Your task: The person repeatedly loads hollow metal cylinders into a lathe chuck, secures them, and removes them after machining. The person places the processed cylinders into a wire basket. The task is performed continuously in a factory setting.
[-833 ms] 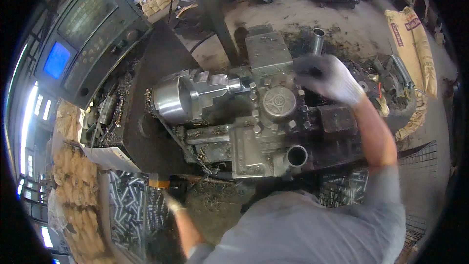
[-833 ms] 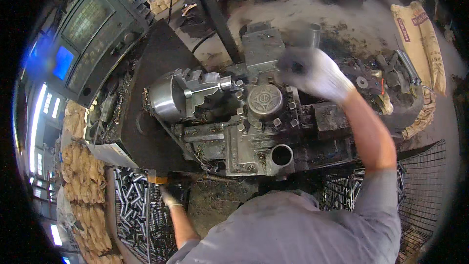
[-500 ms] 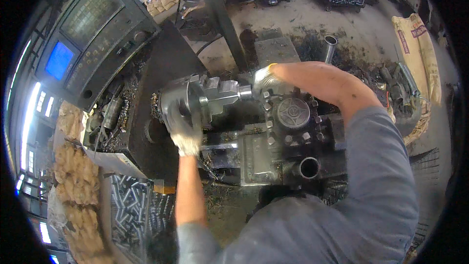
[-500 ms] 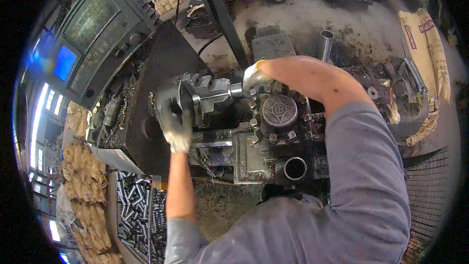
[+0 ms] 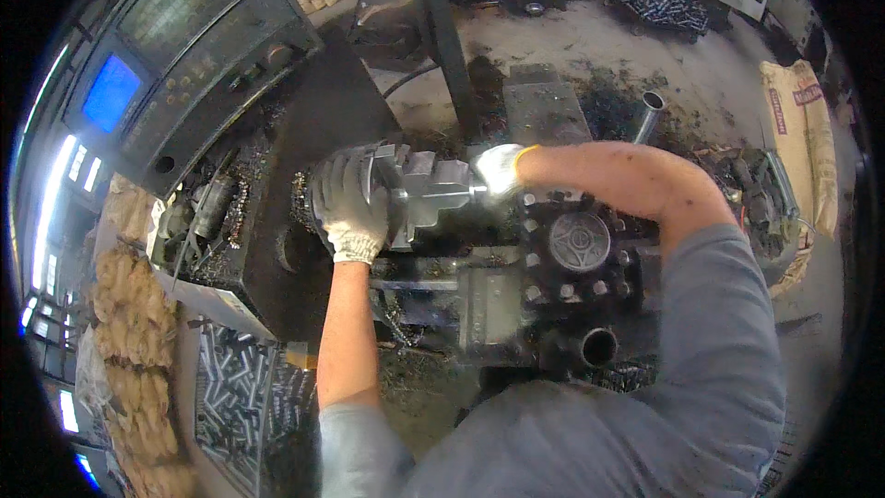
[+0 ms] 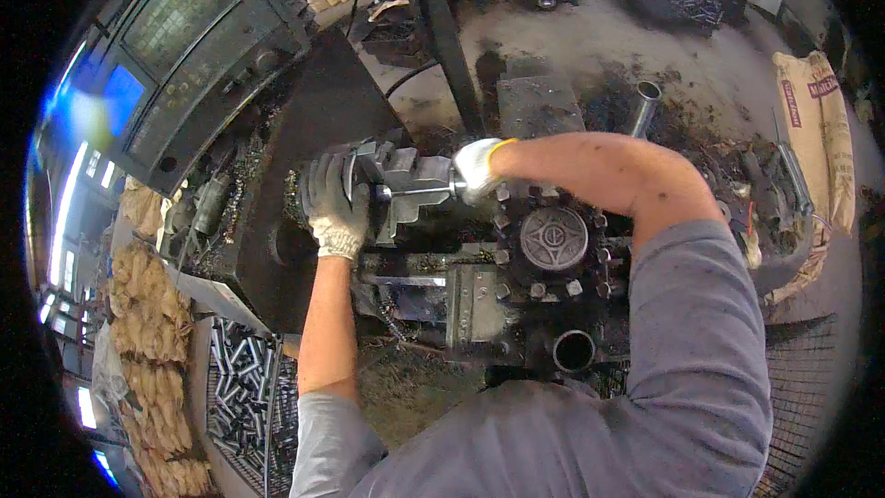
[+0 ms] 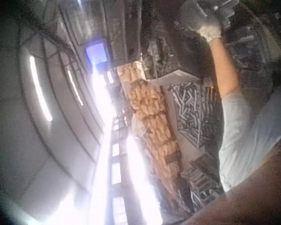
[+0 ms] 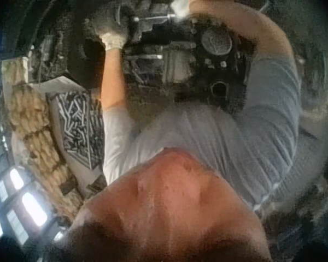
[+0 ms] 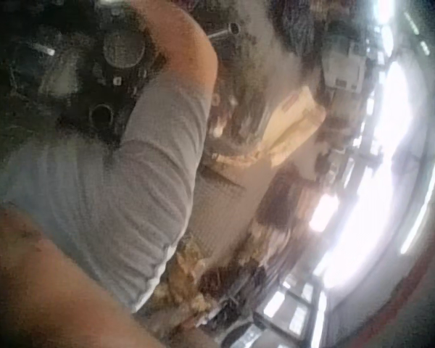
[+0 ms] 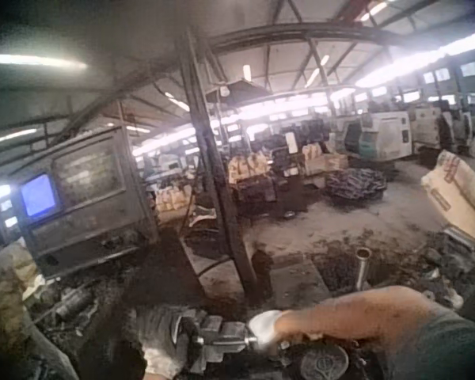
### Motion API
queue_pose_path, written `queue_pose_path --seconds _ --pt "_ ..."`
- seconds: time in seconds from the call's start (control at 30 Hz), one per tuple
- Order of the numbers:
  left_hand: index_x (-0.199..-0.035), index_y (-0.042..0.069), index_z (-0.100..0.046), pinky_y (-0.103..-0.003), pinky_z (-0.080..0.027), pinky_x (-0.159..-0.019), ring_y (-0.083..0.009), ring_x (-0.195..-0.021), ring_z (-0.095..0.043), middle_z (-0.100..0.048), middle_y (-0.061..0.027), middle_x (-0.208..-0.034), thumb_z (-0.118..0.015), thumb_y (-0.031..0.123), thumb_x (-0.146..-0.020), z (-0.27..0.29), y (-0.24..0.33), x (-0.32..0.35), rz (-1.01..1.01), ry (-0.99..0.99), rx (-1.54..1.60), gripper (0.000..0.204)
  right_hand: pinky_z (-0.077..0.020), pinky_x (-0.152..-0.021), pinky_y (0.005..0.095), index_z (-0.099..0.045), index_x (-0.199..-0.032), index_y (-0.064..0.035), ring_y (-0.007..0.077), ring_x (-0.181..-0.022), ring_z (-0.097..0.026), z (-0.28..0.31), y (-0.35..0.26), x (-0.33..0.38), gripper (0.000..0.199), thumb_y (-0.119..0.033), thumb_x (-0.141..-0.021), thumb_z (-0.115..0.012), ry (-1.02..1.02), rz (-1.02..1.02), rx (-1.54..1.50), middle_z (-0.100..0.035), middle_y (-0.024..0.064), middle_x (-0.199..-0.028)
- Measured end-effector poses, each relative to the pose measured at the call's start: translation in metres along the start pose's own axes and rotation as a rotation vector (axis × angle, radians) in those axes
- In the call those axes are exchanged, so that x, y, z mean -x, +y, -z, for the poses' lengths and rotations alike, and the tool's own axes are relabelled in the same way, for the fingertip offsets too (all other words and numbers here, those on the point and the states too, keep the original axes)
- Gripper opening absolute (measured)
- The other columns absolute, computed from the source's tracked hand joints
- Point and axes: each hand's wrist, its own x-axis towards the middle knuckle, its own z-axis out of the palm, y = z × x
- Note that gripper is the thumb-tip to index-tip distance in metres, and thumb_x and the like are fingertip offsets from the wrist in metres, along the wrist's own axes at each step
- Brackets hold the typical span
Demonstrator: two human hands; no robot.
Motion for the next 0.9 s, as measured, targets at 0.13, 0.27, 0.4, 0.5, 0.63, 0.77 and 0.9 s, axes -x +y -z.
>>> queue_pose_path --seconds 0.13,0.27,0.4,0.5,0.63,0.77,0.9 --pt "-0.138 0.005 -0.059 -0.057 -0.029 -0.122 -0.0399 -0.14 -0.047 -0.057 -0.0195 -0.145 -0.075 0.03 -0.079 -0.001 -0.002 -0.002 0.013 -0.016 -0.007 0.066 -0.059 -0.078 0.0463 -0.071 -0.122 -0.0033 0.0305 -0.092 -0.072 -0.005 0.038 -0.032 0.059 -0.037 -0.076 -0.089 -0.414 -0.145 -0.369 -0.076 0.0147 -0.111" --pt "-0.135 0.006 -0.061 -0.057 -0.029 -0.121 -0.0398 -0.139 -0.047 -0.057 -0.0183 -0.144 -0.075 0.027 -0.077 0.003 0.001 0.004 0.018 0.0 0.012 0.063 -0.0569 -0.069 0.0419 -0.078 -0.091 -0.0008 0.0226 -0.079 -0.071 -0.011 0.042 -0.032 0.036 -0.031 -0.072 -0.084 -0.137 -0.113 -0.241 -0.076 0.011 -0.089" --pt "-0.137 0.009 -0.059 -0.06 -0.024 -0.123 -0.0392 -0.143 -0.042 -0.053 -0.0177 -0.145 -0.075 0.028 -0.076 0.005 -0.003 0.004 0.019 0.005 0.091 0.066 -0.0572 -0.068 0.0462 -0.078 -0.084 -0.0015 0.0319 -0.075 -0.074 -0.001 0.01 0.022 0.031 -0.028 -0.068 -0.078 -0.005 -0.238 0.229 -0.075 0.0187 -0.083" --pt "-0.138 0.009 -0.059 -0.06 -0.023 -0.123 -0.0403 -0.143 -0.041 -0.053 -0.0187 -0.145 -0.075 0.029 -0.077 0.007 -0.01 -0.001 0.054 -0.056 0.128 0.067 -0.0596 -0.073 0.0476 -0.076 -0.083 -0.0031 0.0366 -0.084 -0.076 0.02 -0.02 0.087 0.029 -0.029 -0.07 -0.076 0.241 -0.402 0.649 -0.076 0.0205 -0.087" --pt "-0.139 0.003 -0.054 -0.061 -0.023 -0.122 -0.044 -0.137 -0.045 -0.054 -0.0209 -0.14 -0.076 0.03 -0.083 0.041 0.009 0.011 0.115 0.06 0.19 0.066 -0.0588 -0.08 0.0464 -0.067 -0.114 -0.0019 0.0367 -0.086 -0.073 0.012 -0.114 0.151 0.05 -0.023 -0.071 -0.079 0.702 -0.504 0.695 -0.073 0.0186 -0.098" --pt "-0.136 0.002 -0.055 -0.048 -0.043 -0.106 -0.0326 -0.122 -0.057 -0.061 -0.0156 -0.131 -0.079 0.03 -0.087 0.093 0.086 0.092 0.381 -0.097 1.283 0.062 -0.0542 -0.057 0.0488 -0.054 -0.131 0.0018 0.0341 -0.073 -0.067 -0.06 -0.23 0.159 0.07 -0.022 -0.069 -0.076 0.993 -0.474 0.531 -0.063 0.0229 -0.103" --pt "-0.124 0.007 -0.065 -0.036 -0.053 -0.091 -0.0177 -0.101 -0.065 -0.068 -0.0041 -0.11 -0.081 0.029 -0.091 0.079 0.132 0.182 1.196 -0.522 2.192 0.043 -0.059 -0.072 0.0489 -0.037 -0.152 -0.0026 0.0402 -0.091 -0.07 -0.159 -0.268 0.153 0.102 -0.035 -0.07 -0.088 0.816 -0.321 0.15 -0.066 0.0227 -0.111"
